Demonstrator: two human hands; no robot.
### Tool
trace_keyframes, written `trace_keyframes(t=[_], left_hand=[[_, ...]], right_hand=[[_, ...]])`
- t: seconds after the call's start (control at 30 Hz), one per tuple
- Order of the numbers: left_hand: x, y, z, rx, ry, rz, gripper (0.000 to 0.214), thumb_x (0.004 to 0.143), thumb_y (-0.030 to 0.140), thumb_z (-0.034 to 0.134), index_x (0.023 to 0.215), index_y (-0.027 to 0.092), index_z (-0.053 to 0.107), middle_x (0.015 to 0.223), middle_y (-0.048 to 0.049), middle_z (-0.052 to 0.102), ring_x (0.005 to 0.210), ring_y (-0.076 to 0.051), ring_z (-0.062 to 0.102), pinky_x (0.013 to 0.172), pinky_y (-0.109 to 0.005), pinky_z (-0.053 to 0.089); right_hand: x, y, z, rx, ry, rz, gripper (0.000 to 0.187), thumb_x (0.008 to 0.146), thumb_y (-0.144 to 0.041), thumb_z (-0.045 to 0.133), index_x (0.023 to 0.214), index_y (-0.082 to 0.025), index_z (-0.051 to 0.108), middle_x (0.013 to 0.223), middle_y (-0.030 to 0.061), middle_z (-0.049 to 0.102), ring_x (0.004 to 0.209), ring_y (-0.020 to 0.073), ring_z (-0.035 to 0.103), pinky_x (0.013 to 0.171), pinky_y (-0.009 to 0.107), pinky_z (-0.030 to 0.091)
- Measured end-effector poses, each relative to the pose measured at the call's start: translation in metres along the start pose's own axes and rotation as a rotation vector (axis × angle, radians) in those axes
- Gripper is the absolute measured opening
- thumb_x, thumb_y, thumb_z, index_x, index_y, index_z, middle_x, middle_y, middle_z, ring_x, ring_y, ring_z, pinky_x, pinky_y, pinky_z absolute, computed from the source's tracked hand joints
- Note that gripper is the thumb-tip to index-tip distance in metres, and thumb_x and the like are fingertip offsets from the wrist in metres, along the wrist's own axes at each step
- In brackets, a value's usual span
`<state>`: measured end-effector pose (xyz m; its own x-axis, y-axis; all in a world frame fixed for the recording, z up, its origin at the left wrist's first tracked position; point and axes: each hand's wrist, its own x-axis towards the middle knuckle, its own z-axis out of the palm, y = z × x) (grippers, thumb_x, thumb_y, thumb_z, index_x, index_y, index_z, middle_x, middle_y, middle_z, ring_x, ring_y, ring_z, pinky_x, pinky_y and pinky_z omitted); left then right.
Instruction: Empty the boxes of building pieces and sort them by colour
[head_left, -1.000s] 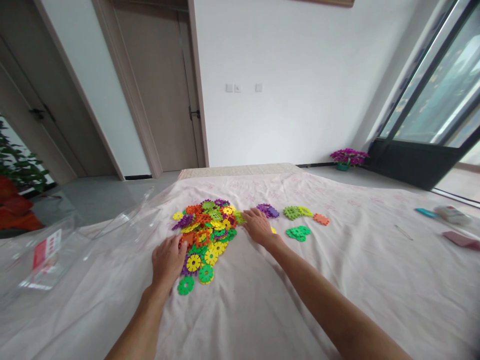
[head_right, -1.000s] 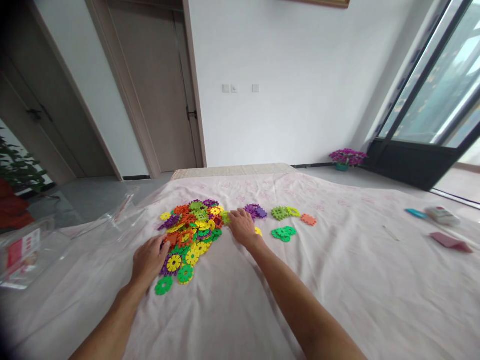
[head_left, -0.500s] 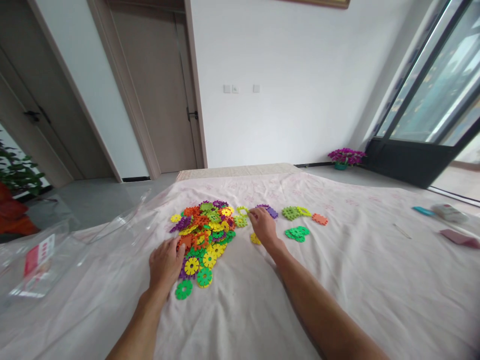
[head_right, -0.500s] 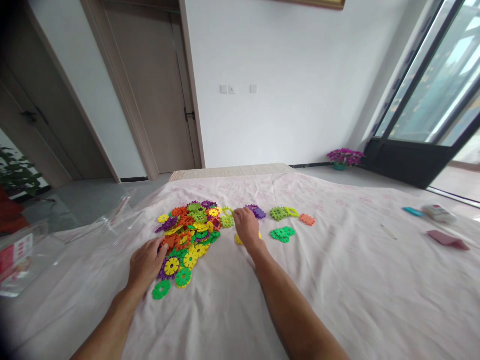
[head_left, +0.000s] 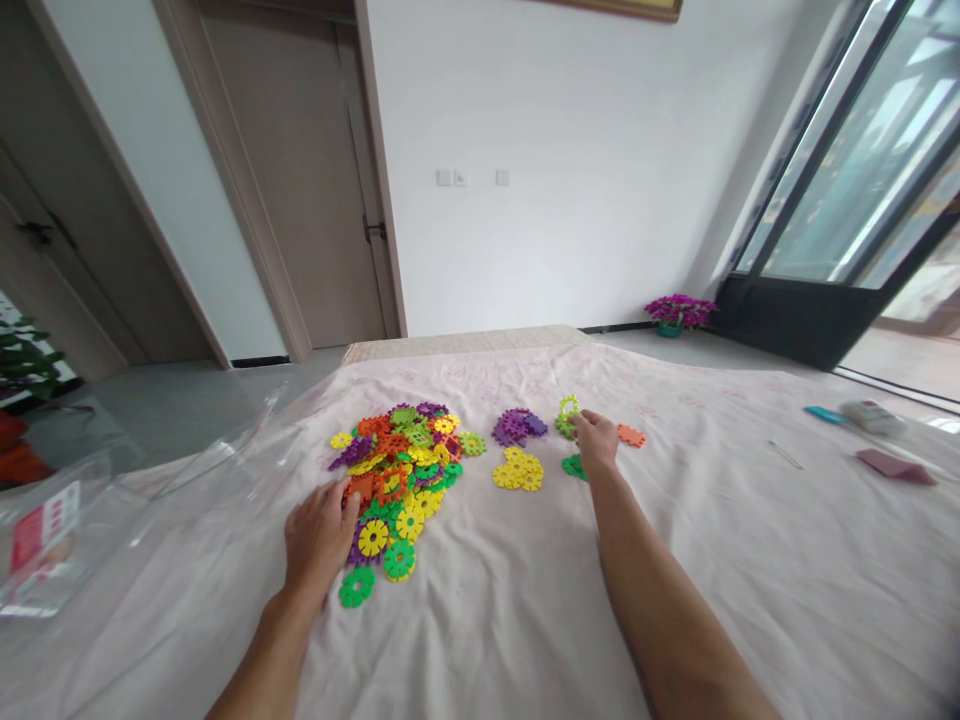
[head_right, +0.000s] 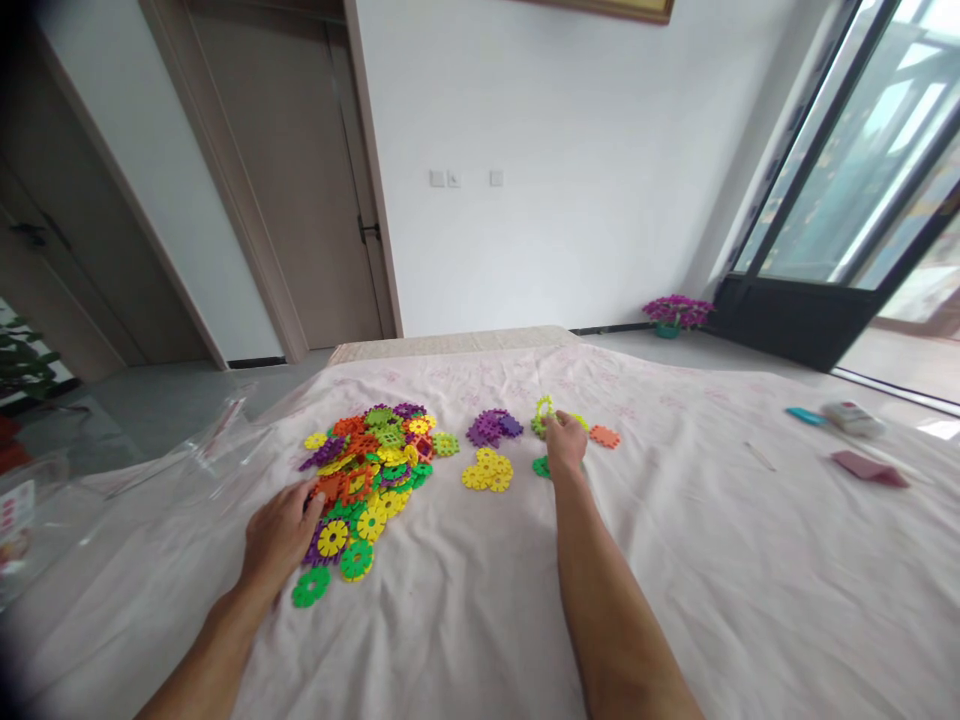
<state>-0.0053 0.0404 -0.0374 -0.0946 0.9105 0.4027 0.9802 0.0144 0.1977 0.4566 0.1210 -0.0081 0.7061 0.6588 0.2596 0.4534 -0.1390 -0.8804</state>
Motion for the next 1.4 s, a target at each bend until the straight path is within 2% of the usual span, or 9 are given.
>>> trace_keyframes(t=[0.1, 0.17, 0.33, 0.5, 0.67, 0.83, 1.03, 1.23, 1.4], left_hand=[[0.000, 0.001, 0.000, -0.005, -0.001, -0.002, 0.043, 0.097, 0.038, 0.035, 0.125, 0.018, 0.062, 0.125, -0.0087, 0.068, 0.116, -0.022, 0.061, 0.102, -0.034, 0.043], [0.000, 0.002, -0.001, -0.005, 0.005, -0.003, 0.043, 0.097, 0.037, 0.035, 0.124, 0.019, 0.062, 0.124, -0.0085, 0.069, 0.115, -0.022, 0.062, 0.102, -0.034, 0.043], [0.000, 0.002, -0.002, -0.006, 0.030, -0.003, 0.043, 0.096, 0.038, 0.035, 0.123, 0.020, 0.064, 0.122, -0.0082, 0.070, 0.114, -0.022, 0.063, 0.101, -0.034, 0.044], [0.000, 0.002, -0.002, -0.012, 0.014, -0.001, 0.043, 0.097, 0.037, 0.036, 0.124, 0.019, 0.063, 0.122, -0.0091, 0.069, 0.113, -0.023, 0.063, 0.101, -0.035, 0.044], [0.001, 0.003, -0.003, -0.013, 0.001, -0.020, 0.042, 0.097, 0.036, 0.037, 0.124, 0.018, 0.063, 0.123, -0.0100, 0.069, 0.114, -0.023, 0.062, 0.101, -0.036, 0.044], [0.001, 0.003, -0.002, -0.007, 0.000, -0.020, 0.041, 0.096, 0.035, 0.037, 0.125, 0.020, 0.063, 0.125, -0.0094, 0.068, 0.115, -0.023, 0.062, 0.101, -0.036, 0.043], [0.001, 0.001, -0.001, -0.007, -0.001, -0.008, 0.043, 0.097, 0.037, 0.036, 0.126, 0.019, 0.062, 0.125, -0.0098, 0.068, 0.115, -0.023, 0.062, 0.101, -0.036, 0.043], [0.001, 0.002, -0.002, -0.004, 0.000, -0.006, 0.043, 0.097, 0.037, 0.036, 0.126, 0.018, 0.062, 0.125, -0.0093, 0.068, 0.116, -0.023, 0.061, 0.102, -0.035, 0.043], [0.001, 0.003, -0.003, -0.006, 0.002, -0.014, 0.043, 0.097, 0.036, 0.036, 0.125, 0.017, 0.063, 0.124, -0.0100, 0.068, 0.115, -0.023, 0.062, 0.102, -0.035, 0.043]], right_hand=[[0.000, 0.002, -0.007, -0.146, 0.030, -0.004, 0.041, 0.077, -0.033, 0.057, 0.111, -0.018, 0.074, 0.096, 0.0135, 0.075, 0.088, 0.0284, 0.067, 0.075, 0.041, 0.052], [-0.002, 0.002, -0.009, -0.323, -0.031, -0.025, 0.036, 0.078, -0.029, 0.055, 0.107, -0.023, 0.075, 0.102, 0.0131, 0.074, 0.094, 0.0309, 0.067, 0.079, 0.045, 0.050], [-0.008, 0.000, -0.005, -0.618, -0.204, -0.155, 0.034, 0.074, -0.019, 0.057, 0.099, -0.026, 0.079, 0.095, 0.0126, 0.075, 0.099, 0.0313, 0.066, 0.088, 0.046, 0.046], [-0.023, -0.015, 0.007, -0.593, -0.156, -0.392, 0.034, 0.084, -0.019, 0.051, 0.104, -0.024, 0.078, 0.099, 0.0115, 0.075, 0.100, 0.0291, 0.064, 0.091, 0.044, 0.043], [-0.063, -0.045, 0.030, -0.455, -0.357, -0.711, 0.028, 0.091, -0.024, 0.051, 0.105, -0.027, 0.075, 0.106, 0.0036, 0.074, 0.102, 0.0218, 0.061, 0.090, 0.032, 0.041], [-0.103, -0.060, 0.049, -0.499, -0.527, -0.904, 0.028, 0.090, -0.027, 0.062, 0.116, -0.029, 0.071, 0.121, 0.0046, 0.070, 0.114, 0.0247, 0.052, 0.097, 0.038, 0.035], [-0.110, -0.062, 0.054, -0.549, -0.553, -0.920, 0.012, 0.090, -0.031, 0.064, 0.094, -0.026, 0.075, 0.104, 0.0058, 0.073, 0.106, 0.0256, 0.054, 0.091, 0.038, 0.034], [-0.112, -0.062, 0.055, -0.569, -0.529, -0.913, 0.016, 0.094, -0.031, 0.059, 0.094, -0.022, 0.071, 0.098, 0.0087, 0.071, 0.099, 0.0245, 0.056, 0.087, 0.035, 0.037], [-0.106, -0.059, 0.057, -0.372, -0.401, -0.735, 0.027, 0.099, -0.029, 0.044, 0.093, -0.021, 0.069, 0.097, 0.0080, 0.071, 0.092, 0.0209, 0.061, 0.083, 0.030, 0.041]])
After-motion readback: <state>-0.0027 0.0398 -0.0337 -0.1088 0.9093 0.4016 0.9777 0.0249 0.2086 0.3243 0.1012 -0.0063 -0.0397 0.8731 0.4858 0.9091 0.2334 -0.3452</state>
